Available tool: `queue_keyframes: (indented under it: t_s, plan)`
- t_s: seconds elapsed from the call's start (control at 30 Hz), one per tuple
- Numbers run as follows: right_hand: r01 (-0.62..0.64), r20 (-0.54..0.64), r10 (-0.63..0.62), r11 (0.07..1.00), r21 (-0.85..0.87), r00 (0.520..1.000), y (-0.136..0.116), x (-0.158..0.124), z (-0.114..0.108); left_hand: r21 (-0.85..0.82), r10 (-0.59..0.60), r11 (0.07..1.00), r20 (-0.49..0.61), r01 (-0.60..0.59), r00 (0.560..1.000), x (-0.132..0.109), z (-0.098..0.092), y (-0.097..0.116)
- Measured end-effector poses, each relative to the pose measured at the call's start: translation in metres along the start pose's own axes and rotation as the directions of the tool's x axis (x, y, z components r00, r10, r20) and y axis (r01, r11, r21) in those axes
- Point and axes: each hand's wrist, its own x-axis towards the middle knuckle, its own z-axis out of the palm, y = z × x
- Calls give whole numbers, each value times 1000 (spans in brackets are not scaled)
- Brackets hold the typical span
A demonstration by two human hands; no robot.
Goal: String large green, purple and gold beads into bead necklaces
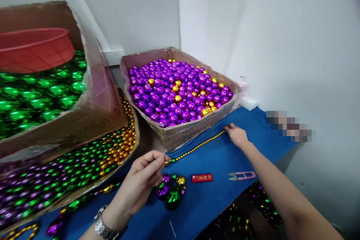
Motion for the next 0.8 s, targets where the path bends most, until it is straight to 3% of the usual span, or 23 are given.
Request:
queue_keyframes:
  t_s: [0.23,0.4,0.57,0.67,0.8]
  plan:
    - [49,-41,-45,992,112,998,-4,-3,-9,-68,43,996,-82,-49,996,-3,-16,1]
    - [254,-87,-240,936,244,967,-23,-34,-57,-118,33,992,-147,-51,989,-3,-26,2]
    - [494,-128,-478,830,260,869,-58,-76,-112,-133,8,991,-191,-34,982,-3,-31,0]
    - [598,-123,-587,761,252,800,-82,-97,-131,-90,66,992,-186,-84,980,-6,-30,0]
    - [741,-96,-739,646,184,667,-117,-120,-146,-37,133,989,-174,-142,976,-10,-27,3]
